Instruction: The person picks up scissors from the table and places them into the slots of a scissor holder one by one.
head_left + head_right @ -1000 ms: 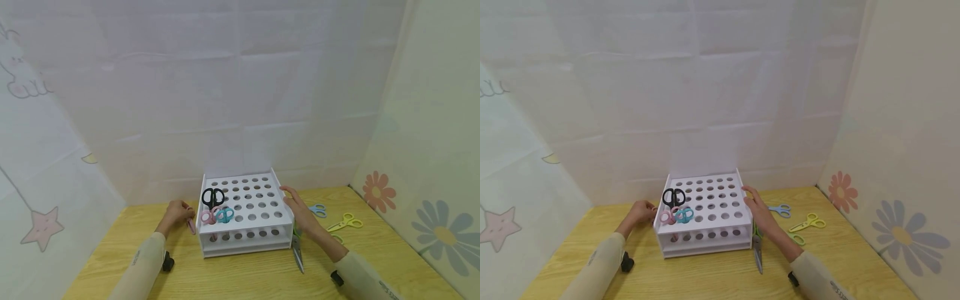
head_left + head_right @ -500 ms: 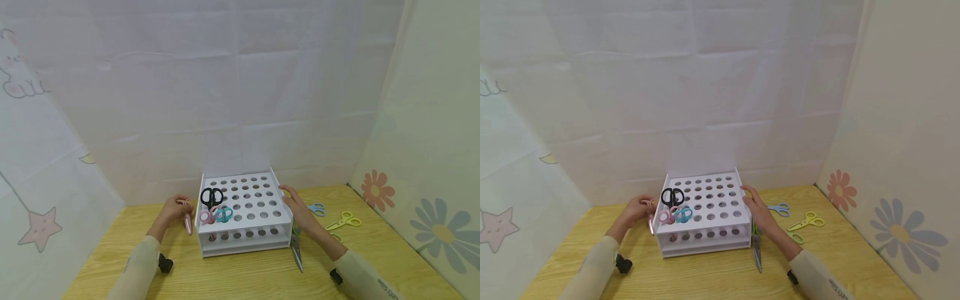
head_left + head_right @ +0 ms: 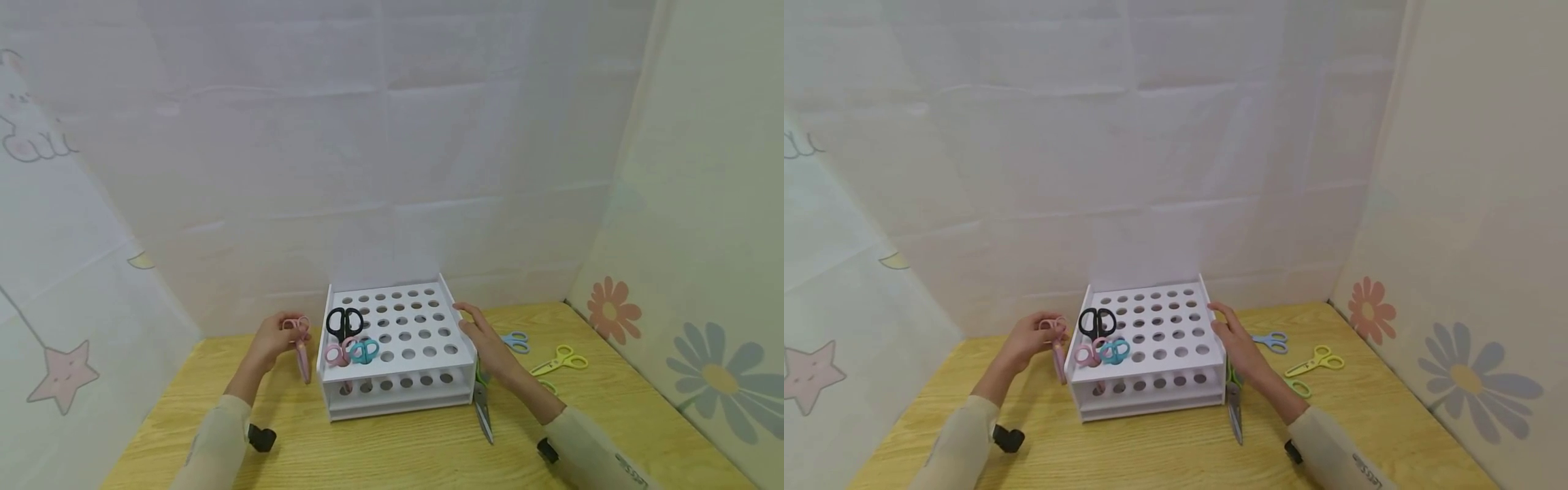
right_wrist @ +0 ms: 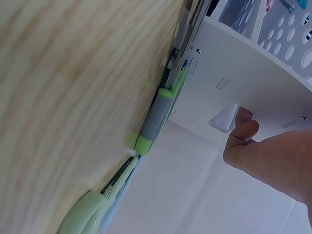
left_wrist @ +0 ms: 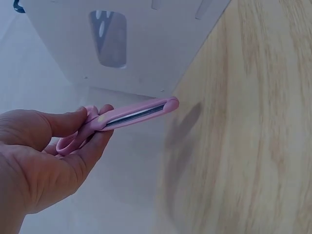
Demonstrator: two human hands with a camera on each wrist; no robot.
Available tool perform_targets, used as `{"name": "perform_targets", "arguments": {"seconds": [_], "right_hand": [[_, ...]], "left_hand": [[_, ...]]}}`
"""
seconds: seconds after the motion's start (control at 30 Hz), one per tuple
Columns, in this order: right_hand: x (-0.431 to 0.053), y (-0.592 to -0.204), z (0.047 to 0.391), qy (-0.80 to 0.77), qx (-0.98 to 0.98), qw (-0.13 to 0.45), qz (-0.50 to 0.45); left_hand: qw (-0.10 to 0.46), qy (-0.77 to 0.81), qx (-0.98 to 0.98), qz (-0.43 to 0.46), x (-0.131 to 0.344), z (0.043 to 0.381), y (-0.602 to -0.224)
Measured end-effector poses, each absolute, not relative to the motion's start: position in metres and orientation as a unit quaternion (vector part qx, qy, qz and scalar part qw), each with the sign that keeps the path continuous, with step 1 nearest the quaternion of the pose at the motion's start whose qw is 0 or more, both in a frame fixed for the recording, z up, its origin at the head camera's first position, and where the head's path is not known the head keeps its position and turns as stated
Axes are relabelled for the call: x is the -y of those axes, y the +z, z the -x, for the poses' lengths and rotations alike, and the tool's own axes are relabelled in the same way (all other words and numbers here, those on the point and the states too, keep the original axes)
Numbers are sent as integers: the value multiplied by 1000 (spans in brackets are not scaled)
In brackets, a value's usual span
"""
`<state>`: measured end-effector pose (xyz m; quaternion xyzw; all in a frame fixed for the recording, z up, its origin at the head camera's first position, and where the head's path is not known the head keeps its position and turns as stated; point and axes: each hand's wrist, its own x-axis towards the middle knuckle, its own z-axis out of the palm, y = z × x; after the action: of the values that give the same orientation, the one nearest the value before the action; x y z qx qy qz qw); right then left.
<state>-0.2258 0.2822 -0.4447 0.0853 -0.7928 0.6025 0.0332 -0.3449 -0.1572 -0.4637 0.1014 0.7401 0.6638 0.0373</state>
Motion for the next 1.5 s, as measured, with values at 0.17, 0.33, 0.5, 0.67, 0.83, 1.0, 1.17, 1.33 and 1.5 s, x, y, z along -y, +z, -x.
{"name": "perform_targets", "arguments": {"seconds": [0.17,0.33,0.5,0.67,0.83,1.0,1.17,1.33,1.5], "right_hand": [[-277,-432,218,607,790,24,-81],[-279,-437,221,604,792,24,-78],[-284,-449,229,602,794,32,-76],[-283,-452,229,612,786,34,-81],[-281,-451,228,607,789,37,-83],[-281,-450,226,608,788,38,-88],[-282,-448,225,601,794,39,-86],[-282,-447,225,601,794,45,-82],[-282,-449,226,593,799,59,-84]], "left_hand": [[25,671,-734,-102,161,338,-457],[11,670,-736,-100,168,333,-453],[8,669,-735,-112,172,330,-447],[-9,668,-734,-126,174,325,-436],[-22,664,-732,-150,174,316,-418],[-32,666,-722,-187,171,301,-394],[-42,666,-713,-212,166,285,-372],[-46,655,-717,-232,155,268,-354],[-45,647,-719,-250,141,250,-342]]}}
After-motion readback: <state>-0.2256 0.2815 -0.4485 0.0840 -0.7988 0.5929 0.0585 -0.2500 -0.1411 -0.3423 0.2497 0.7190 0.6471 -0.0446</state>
